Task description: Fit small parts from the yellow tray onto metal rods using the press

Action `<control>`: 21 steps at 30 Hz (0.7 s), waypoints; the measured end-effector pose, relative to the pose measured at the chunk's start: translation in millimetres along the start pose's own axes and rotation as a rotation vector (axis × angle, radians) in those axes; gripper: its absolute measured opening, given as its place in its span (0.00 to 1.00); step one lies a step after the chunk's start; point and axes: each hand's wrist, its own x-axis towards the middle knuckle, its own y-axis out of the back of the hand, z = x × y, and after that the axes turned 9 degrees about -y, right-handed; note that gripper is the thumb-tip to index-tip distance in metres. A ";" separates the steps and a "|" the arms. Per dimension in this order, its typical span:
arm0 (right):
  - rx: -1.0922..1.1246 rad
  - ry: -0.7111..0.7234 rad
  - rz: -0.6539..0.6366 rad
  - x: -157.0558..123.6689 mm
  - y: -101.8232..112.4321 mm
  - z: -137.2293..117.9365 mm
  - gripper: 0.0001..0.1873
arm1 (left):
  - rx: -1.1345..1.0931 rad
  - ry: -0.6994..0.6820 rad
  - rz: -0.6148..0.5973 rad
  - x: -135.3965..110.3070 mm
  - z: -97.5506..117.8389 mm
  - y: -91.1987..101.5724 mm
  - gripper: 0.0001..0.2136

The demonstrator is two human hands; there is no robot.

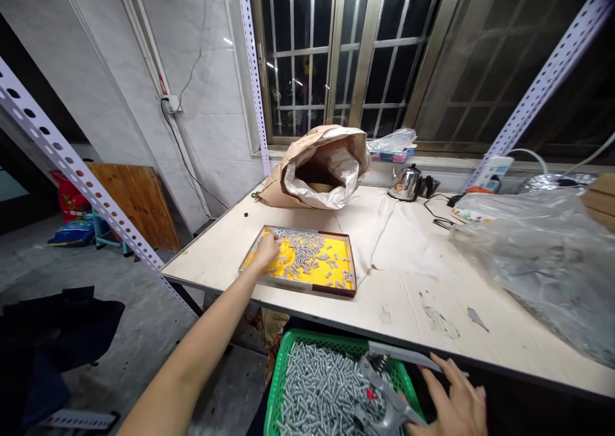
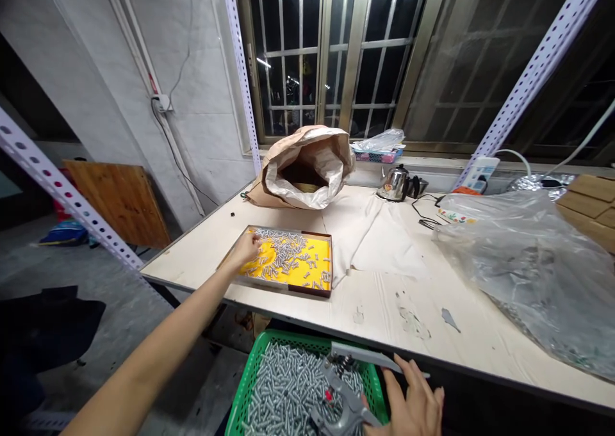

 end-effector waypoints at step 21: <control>0.010 -0.007 -0.108 87.8 29.7 -61.9 0.25 | -0.859 0.033 -0.430 -202.5 64.4 -65.5 0.31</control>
